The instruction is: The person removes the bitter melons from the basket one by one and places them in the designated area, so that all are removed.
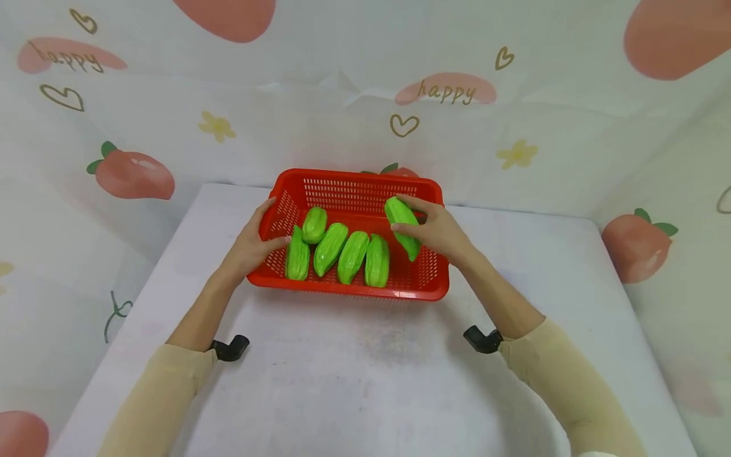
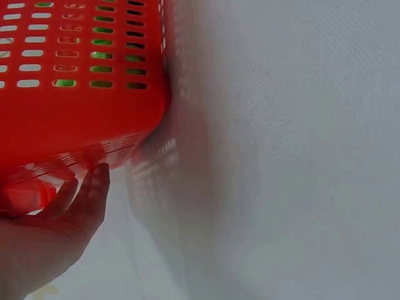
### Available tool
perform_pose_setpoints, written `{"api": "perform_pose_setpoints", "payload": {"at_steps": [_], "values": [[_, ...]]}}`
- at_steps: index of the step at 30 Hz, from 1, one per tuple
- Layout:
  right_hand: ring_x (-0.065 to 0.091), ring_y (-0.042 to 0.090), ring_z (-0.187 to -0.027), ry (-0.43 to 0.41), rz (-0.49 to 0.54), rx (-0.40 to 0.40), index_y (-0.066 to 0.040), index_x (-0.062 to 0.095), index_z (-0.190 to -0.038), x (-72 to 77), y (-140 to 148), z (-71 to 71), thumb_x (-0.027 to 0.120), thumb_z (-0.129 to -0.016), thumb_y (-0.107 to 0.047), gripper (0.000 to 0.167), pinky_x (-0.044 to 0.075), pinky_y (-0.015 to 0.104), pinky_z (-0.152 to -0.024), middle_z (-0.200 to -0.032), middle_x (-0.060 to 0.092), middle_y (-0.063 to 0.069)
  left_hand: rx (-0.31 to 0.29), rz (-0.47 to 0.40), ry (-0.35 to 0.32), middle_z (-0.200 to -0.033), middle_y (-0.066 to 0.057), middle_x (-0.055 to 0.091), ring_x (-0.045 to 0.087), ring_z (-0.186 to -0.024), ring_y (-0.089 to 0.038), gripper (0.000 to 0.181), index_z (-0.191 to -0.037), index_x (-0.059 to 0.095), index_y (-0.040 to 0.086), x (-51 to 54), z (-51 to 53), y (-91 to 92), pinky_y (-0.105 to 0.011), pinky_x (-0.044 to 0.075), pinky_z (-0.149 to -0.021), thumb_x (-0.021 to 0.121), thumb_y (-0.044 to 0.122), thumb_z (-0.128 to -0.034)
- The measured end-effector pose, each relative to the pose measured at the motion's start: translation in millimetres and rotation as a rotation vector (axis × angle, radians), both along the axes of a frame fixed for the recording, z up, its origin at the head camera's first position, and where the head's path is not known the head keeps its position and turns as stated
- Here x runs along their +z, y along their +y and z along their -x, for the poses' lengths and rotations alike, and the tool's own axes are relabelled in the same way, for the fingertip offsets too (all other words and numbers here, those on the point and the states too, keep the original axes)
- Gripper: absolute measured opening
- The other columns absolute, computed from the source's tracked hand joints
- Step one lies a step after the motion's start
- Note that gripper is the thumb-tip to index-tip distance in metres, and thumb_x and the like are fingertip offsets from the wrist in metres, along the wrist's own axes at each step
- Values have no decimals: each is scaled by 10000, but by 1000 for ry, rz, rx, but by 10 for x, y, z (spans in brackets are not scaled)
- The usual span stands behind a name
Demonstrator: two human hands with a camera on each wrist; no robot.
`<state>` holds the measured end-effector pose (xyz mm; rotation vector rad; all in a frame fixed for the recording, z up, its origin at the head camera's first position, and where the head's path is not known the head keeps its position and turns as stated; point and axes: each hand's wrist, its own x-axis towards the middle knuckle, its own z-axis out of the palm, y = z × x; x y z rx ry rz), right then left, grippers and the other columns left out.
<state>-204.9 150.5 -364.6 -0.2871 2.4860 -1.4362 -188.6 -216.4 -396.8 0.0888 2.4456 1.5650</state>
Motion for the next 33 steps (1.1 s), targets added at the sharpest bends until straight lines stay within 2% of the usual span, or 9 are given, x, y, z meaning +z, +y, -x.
{"api": "perform_pose_setpoints", "payload": {"at_steps": [3, 6, 8, 15, 20, 33], "values": [[616, 251, -996, 0, -5, -10, -258, 480, -1484, 35, 55, -9, 745, -897, -333, 649, 543, 310, -738, -1218, 582, 96, 3, 16, -8, -1570, -217, 262, 379, -1320, -407, 886, -1612, 57, 225, -43, 29, -20, -574, 361, -1071, 643, 159, -952], [613, 257, -986, 1, 0, -29, -292, 490, -1473, 53, 122, -11, 752, -888, -346, 643, 539, 306, -716, -1224, 577, 95, 16, 17, -13, -1578, -175, 265, 385, -1322, -380, 900, -1608, 55, 299, -185, 86, -70, -565, 372, -1067, 658, 193, -948], [612, 264, -1008, 4, 20, -34, -293, 497, -1468, 56, 171, -12, 756, -886, -339, 639, 544, 307, -717, -1232, 578, 96, 20, 19, -9, -1577, -164, 270, 388, -1315, -373, 903, -1604, 60, 328, -215, 88, -81, -564, 378, -1062, 666, 214, -945], [586, 292, -1125, 0, 36, -43, -250, 479, -1485, 57, 359, -41, 736, -903, -324, 641, 558, 298, -762, -1275, 568, 112, 23, 1, 4, -1565, -165, 283, 388, -1311, -365, 898, -1604, 74, 324, -203, 69, -76, -564, 364, -1074, 671, 213, -942], [558, 298, -1213, -1, 37, -80, -265, 476, -1485, 71, 502, -75, 733, -905, -332, 638, 553, 304, -798, -1385, 534, 50, 19, -8, 1, -1582, -162, 259, 370, -1326, -373, 893, -1602, 74, 345, -195, 92, -63, -570, 359, -1076, 665, 210, -947], [545, 332, -1235, 14, -13, -147, -243, 413, -1525, 10, 811, -117, 711, -920, -364, 686, 529, 256, -826, -1506, 440, 81, 15, -19, -16, -1591, -169, 240, 356, -1340, -380, 890, -1603, 46, 342, -247, 113, -94, -572, 371, -1069, 643, 192, -959]]}}
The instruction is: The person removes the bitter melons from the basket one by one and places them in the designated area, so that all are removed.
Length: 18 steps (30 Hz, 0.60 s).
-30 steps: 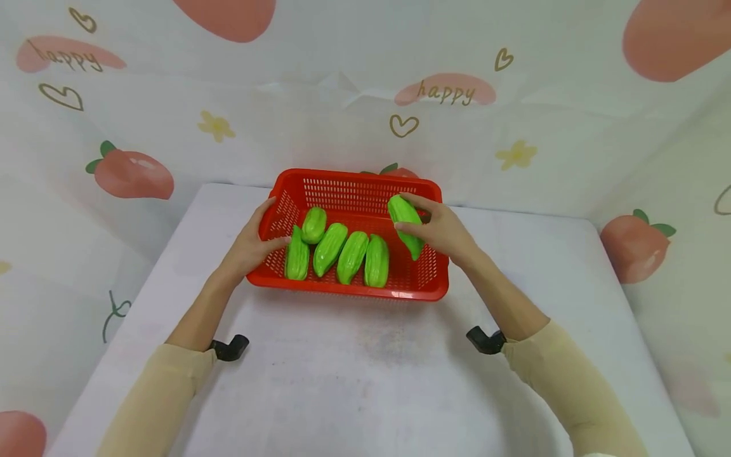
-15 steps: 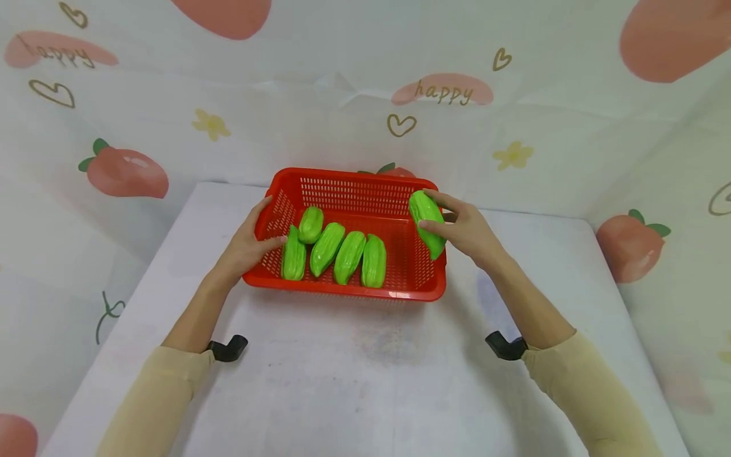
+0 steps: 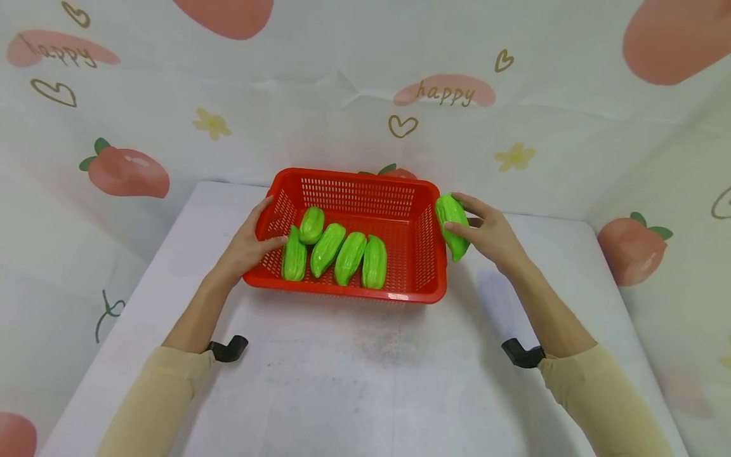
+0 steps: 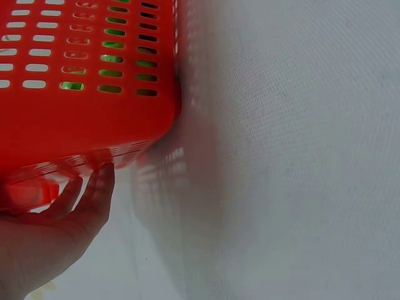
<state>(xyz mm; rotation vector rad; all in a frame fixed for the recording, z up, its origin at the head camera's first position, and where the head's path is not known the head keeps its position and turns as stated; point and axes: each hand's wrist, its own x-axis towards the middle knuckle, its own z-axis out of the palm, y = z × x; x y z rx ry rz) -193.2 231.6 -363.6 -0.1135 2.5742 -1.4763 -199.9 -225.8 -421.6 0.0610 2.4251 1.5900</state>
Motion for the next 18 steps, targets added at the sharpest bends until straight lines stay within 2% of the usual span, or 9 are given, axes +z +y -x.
{"api": "perform_pose_setpoints", "payload": {"at_steps": [8, 11, 18], "values": [[537, 327, -1259, 1, 8, -67, -278, 412, -1526, -24, 106, -3, 719, -912, -378, 694, 501, 266, -855, -1506, 438, 104, 5, -9, -6, -1587, -183, 240, 355, -1333, -389, 875, -1607, 66, 309, 43, 8, 32, -576, 333, -1086, 639, 174, -960], [538, 349, -1254, 22, 13, -73, -264, 401, -1534, -71, 126, 9, 717, -917, -361, 700, 491, 244, -844, -1506, 440, 122, 13, -8, -15, -1585, -193, 240, 359, -1329, -397, 865, -1609, 68, 290, 44, 6, 29, -578, 336, -1083, 630, 161, -964], [560, 329, -1233, 63, -2, -104, -261, 389, -1538, -228, 169, 43, 707, -925, -364, 698, 467, 179, -801, -1514, 448, 92, 22, 1, -17, -1594, -170, 239, 364, -1337, -385, 862, -1605, 69, 330, 50, -19, 21, -575, 356, -1073, 630, 189, -966]]}}
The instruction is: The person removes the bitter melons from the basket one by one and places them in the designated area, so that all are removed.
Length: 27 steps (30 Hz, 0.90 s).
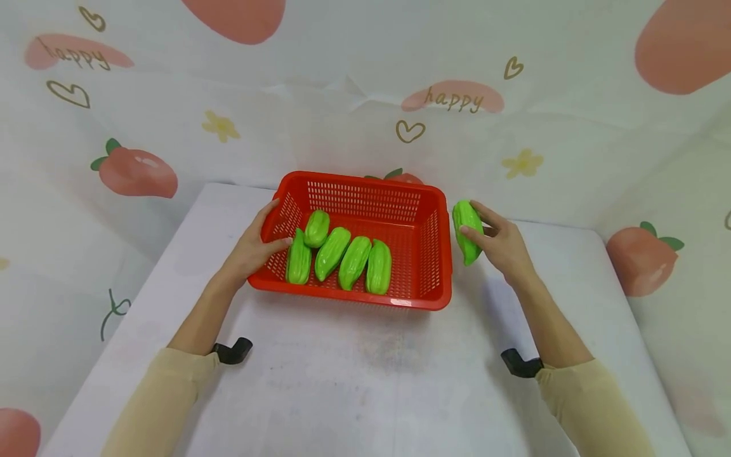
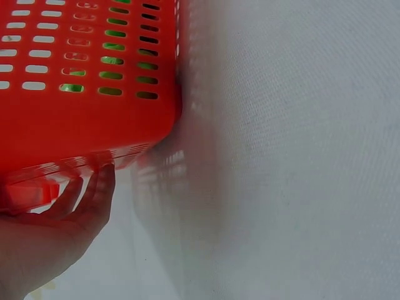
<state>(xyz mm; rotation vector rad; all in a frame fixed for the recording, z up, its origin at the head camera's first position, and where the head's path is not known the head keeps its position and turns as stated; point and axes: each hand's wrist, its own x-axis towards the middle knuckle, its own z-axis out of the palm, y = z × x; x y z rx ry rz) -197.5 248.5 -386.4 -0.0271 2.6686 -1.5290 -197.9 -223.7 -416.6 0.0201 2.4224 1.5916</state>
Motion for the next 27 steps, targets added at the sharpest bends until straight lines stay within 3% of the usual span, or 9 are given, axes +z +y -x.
{"api": "perform_pose_setpoints", "payload": {"at_steps": [10, 27], "values": [[566, 346, -1207, 74, -72, -51, -243, 413, -1527, -158, 80, 41, 682, -926, -437, 687, 463, 130, -740, -1500, 468, 100, -2, -8, 7, -1600, -157, 229, 359, -1341, -376, 863, -1601, 64, 354, -30, 6, -11, -569, 366, -1070, 630, 208, -966], [514, 374, -1291, 42, -88, -87, -212, 382, -1544, -373, 198, 217, 671, -935, -430, 709, 501, 214, -849, -1511, 436, 166, 8, -40, 16, -1588, -129, 258, 373, -1331, -354, 867, -1599, 99, 347, -19, -27, 17, -557, 396, -1052, 655, 197, -951]]}}
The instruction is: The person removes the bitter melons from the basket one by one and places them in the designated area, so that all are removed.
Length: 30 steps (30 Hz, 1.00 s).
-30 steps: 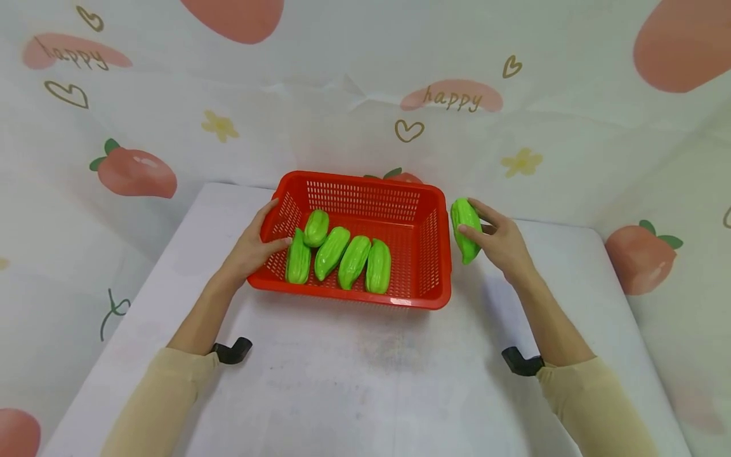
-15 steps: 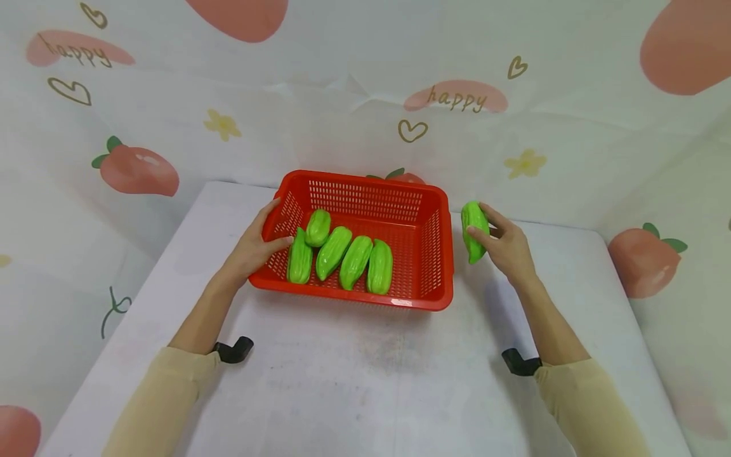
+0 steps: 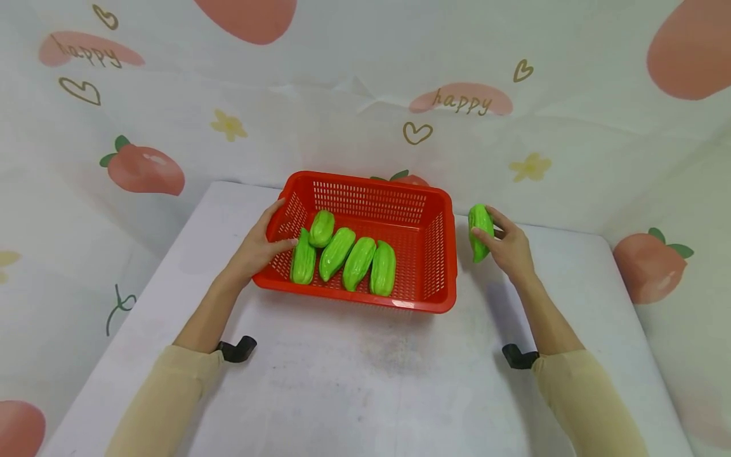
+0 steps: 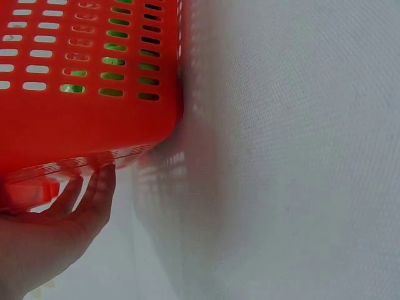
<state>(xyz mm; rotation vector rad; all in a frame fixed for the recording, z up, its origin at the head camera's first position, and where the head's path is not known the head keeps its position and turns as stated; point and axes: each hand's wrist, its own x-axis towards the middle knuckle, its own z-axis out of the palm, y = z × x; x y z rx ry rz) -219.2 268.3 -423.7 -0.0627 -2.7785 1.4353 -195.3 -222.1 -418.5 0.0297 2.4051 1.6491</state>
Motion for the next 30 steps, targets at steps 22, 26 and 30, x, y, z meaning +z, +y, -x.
{"api": "perform_pose_setpoints", "payload": {"at_steps": [22, 26, 30], "values": [[507, 377, -1292, -61, 31, 12, -161, 374, -1544, -207, 64, 219, 688, -929, -407, 734, 493, 295, -962, -1513, 422, 193, 19, 10, 5, -1576, -115, 283, 393, -1312, -343, 862, -1594, 123, 357, 24, 15, -3, -542, 413, -1044, 669, 217, -942], [488, 368, -1309, -66, 5, 10, -162, 367, -1548, -243, 83, 231, 686, -932, -401, 733, 470, 415, -998, -1515, 420, 190, 12, -2, -7, -1584, -120, 267, 382, -1321, -359, 865, -1595, 110, 365, 27, 19, -11, -548, 397, -1054, 659, 199, -948], [498, 351, -1290, -79, -30, -3, -156, 378, -1542, -296, 96, 230, 687, -932, -399, 725, 472, 267, -905, -1491, 450, 200, 11, -15, -42, -1595, -136, 240, 365, -1334, -377, 863, -1602, 95, 332, 59, -16, 6, -551, 384, -1064, 645, 169, -956]]}}
